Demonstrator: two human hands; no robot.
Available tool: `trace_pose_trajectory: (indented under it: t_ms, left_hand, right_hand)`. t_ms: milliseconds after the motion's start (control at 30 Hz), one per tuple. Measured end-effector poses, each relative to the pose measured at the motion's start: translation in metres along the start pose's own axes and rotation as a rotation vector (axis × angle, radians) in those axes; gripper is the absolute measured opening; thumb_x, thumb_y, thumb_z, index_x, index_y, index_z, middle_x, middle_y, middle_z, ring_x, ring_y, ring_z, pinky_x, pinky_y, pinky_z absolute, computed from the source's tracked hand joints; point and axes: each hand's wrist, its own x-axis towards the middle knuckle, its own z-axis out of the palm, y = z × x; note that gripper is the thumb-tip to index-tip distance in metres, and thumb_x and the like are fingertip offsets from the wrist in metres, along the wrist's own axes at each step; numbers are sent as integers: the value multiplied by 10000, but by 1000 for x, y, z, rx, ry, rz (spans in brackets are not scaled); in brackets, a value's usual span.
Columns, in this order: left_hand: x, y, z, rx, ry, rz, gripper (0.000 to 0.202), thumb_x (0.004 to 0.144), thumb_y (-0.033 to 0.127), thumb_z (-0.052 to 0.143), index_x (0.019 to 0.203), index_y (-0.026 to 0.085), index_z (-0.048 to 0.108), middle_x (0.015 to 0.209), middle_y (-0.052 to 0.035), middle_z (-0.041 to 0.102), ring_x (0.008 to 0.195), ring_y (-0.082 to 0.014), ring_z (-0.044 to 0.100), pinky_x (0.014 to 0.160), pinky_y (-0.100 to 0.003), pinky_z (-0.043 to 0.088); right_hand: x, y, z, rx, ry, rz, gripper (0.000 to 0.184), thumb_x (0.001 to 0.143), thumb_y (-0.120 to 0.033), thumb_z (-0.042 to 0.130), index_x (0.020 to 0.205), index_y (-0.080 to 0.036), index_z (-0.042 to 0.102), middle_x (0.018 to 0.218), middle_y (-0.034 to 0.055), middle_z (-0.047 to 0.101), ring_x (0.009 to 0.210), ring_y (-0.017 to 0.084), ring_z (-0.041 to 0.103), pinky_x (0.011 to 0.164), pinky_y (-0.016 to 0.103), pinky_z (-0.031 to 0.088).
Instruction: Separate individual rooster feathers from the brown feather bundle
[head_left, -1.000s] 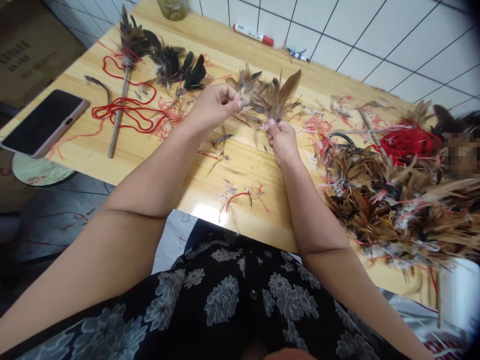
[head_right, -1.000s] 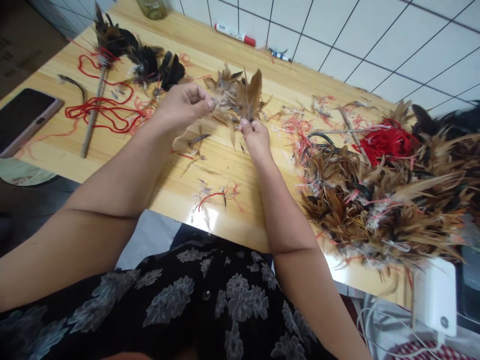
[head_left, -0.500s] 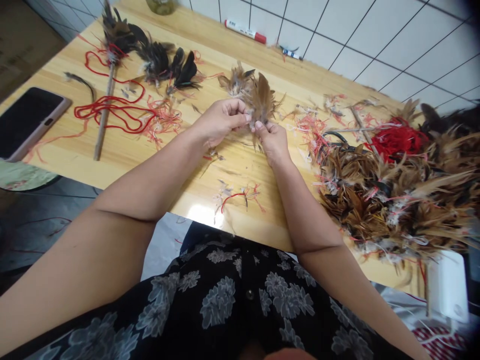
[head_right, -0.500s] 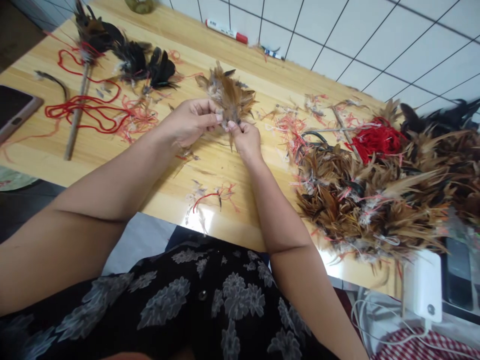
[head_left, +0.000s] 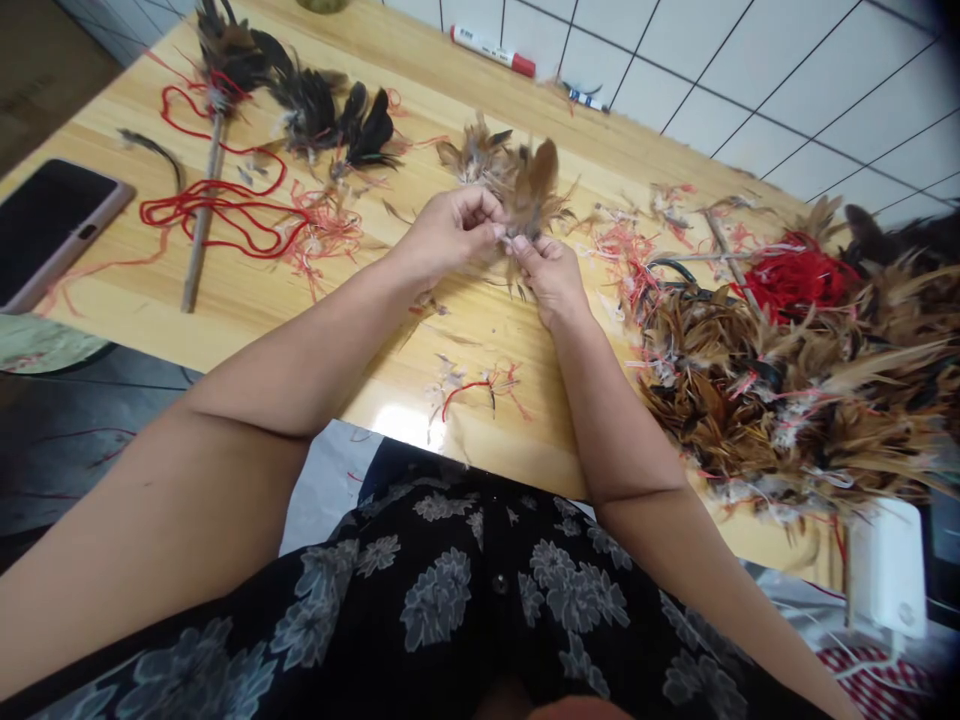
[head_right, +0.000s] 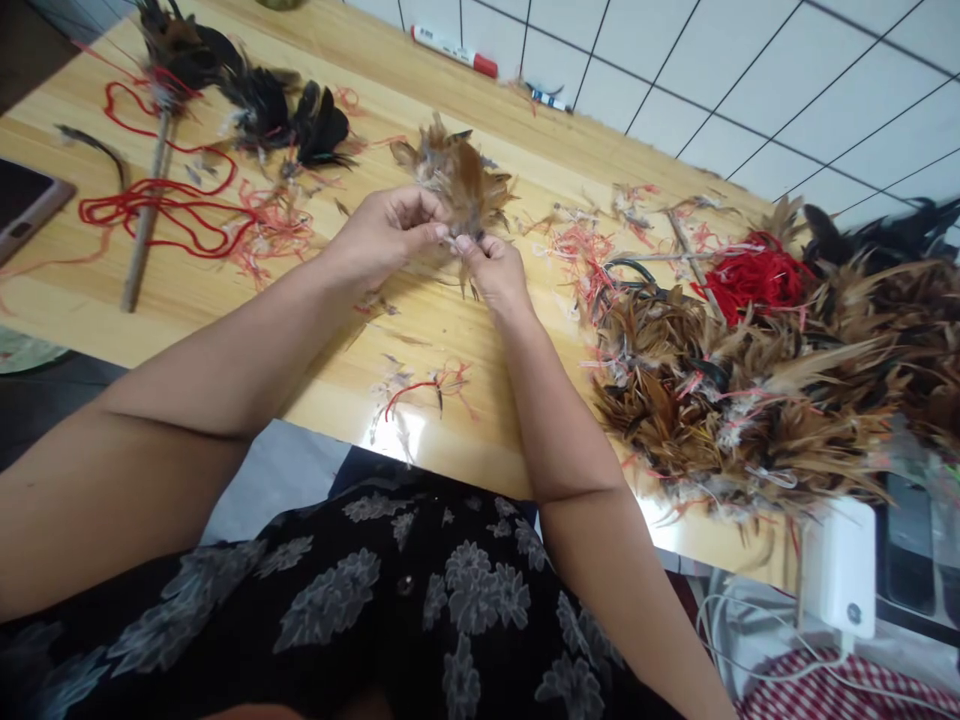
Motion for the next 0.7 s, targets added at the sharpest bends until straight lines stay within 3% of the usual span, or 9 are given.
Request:
trace_pose_trajectory:
  t_ms: [67,167,233,333,533,700]
  left_hand:
    - [2,2,-14,159,-56,12,255,910,233,1001,889,242,747,806,6,723,904,-202,719,858,-363,546]
    - [4,8,-39,421,-262,-18,240,806,317,1011,894,242,801,819,-1,758,912,-231,741,872,-351,553]
    - [5,9,-51,558,-373,-46,231,769,348,989,893,241,826,816,9,768,894,-233,757,891,-331,554]
    - [8,5,-58,624,-435,-59,175,740,315,954,827,242,821,746,18,718,837,-226,740,909,-316,537]
    - [10,3,-41,502,-360,40,219,697,201,894,634,263,694,669,-6,581,910,-289,704,986,-362,520]
    - [4,19,-30,556,-161,61,303,828,-10,781,744,252,654,812,-19,610,945,-264,595,1005,-390,430]
  right_hand:
    - [3,1,-3,26,44,43,616,963,-785,960,902,-227,706,756,-41,630,747,102,630,658,206,534]
    - [9,1,-8,94,82,89,613,999,-806,913,943,-240,682,753,-57,608,663,73,530,553,175,435]
    - [11,-1,-10,134,85,100,594,1031,-787,889,945,-246,661,769,-57,613,653,66,512,540,165,415]
    - [10,-5,-10,158,113,116,573,1086,-749,846,921,-243,633,787,-49,619,648,65,507,544,175,416]
    - [11,-6,-6,140,218,101,574,1123,-772,773,929,-254,618,788,-39,619,649,83,529,549,202,424]
    - [16,3,-9,91,216,7,626,1082,-820,797,909,-263,571,779,-53,577,628,77,478,541,209,391]
